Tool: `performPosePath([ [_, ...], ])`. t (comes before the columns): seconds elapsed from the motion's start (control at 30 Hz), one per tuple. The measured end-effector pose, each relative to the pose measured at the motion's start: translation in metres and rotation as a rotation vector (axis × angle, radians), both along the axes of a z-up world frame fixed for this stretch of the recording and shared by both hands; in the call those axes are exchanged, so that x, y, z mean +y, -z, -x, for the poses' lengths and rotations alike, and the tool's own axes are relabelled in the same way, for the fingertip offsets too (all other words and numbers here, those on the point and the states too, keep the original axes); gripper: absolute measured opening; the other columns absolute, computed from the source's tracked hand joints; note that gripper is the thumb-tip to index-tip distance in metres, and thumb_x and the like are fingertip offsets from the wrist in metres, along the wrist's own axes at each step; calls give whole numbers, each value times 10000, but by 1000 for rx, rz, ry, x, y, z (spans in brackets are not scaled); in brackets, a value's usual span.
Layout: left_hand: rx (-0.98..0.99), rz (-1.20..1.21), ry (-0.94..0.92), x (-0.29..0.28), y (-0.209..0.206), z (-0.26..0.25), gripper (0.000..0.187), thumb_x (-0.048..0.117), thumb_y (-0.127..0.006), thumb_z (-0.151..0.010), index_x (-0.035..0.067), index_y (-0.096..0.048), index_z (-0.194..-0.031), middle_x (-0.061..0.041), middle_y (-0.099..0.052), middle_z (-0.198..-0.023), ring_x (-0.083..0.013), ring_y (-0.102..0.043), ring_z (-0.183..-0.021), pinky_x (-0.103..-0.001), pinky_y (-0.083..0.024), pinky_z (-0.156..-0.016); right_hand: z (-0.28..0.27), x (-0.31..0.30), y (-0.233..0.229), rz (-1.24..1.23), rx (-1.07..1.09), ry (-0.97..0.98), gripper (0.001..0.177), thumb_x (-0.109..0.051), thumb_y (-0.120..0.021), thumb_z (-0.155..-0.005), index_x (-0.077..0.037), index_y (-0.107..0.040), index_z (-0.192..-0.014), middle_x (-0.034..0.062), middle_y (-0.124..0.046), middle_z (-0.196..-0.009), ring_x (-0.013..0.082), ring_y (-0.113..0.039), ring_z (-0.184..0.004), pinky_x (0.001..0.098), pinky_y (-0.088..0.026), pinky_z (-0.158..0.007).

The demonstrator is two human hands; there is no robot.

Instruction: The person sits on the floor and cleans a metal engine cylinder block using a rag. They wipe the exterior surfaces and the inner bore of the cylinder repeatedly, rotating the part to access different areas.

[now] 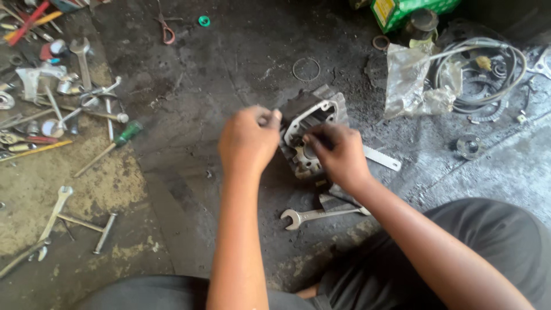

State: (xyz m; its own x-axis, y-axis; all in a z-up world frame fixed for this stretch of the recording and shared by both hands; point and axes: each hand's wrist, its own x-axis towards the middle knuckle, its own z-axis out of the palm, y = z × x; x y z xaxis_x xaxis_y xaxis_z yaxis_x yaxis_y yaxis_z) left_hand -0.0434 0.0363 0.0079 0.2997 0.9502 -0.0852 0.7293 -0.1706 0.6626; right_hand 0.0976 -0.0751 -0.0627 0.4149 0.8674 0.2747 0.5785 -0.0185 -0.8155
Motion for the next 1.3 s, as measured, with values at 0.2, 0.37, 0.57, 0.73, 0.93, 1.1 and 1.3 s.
performPosePath([
  [0.2, 32, 21, 41, -1, 1, -6, 300, 388, -683, -871, 113, -785, -933, -117, -771, -900, -339, -727, -866, -446, -550, -758, 8, 1, -2, -45, -170, -50, 140, -118, -746, -886, -17, -728, -982, 153, -742, -925, 335, -728, -816, 414, -568, -723],
  [0.37, 52, -4, 49, -1, 7, -8, 311, 350, -633, -923, 72, -767, -889, -151, -757, -899, -377, -705, -892, -481, -536, -776, 14, -3, -2, -45, -357, -102, 121, -109, -728, -902, -50, -727, -1008, 140, -709, -883, 361, -699, -750, 446, -554, -639],
  [0.57, 50, -37, 64, 0, 10, -8, 318, 333, -604, -932, 61, -758, -867, -168, -742, -905, -398, -695, -891, -502, -528, -774, 17, -2, -1, -5, -438, -101, 142, -105, -711, -896, -55, -727, -1028, 137, -690, -858, 365, -684, -708, 456, -538, -592],
  [0.73, 68, -14, 64, 0, 8, -8, 352, 344, -597, -951, 44, -754, -858, -181, -737, -898, -406, -692, -878, -508, -527, -765, 18, 0, -1, -33, -383, -57, 136, -98, -700, -909, -56, -724, -1036, 137, -697, -889, 363, -695, -748, 449, -551, -629],
  [0.93, 105, 155, 32, -1, -7, -11, 343, 369, -564, -954, 87, -746, -885, -145, -763, -830, -334, -750, -829, -465, -561, -765, 26, 0, 1, 9, -241, 15, 123, -117, -728, -901, -54, -728, -1007, 136, -715, -899, 342, -716, -738, 426, -564, -631],
  [1.1, 55, 56, 27, 0, -9, -8, 378, 398, -612, -919, 70, -770, -1019, -155, -772, -902, -343, -727, -922, -447, -552, -826, 30, 3, 3, -44, -337, -20, 116, -94, -730, -883, -57, -722, -993, 133, -712, -904, 350, -702, -751, 438, -559, -644],
  [1.3, 8, 61, 15, 1, -5, -6, 420, 408, -625, -895, 68, -759, -1104, -150, -779, -951, -329, -735, -973, -426, -553, -873, 26, 0, -5, 7, -340, -4, 122, -103, -749, -853, -84, -733, -973, 125, -707, -871, 349, -690, -755, 446, -544, -634],
])
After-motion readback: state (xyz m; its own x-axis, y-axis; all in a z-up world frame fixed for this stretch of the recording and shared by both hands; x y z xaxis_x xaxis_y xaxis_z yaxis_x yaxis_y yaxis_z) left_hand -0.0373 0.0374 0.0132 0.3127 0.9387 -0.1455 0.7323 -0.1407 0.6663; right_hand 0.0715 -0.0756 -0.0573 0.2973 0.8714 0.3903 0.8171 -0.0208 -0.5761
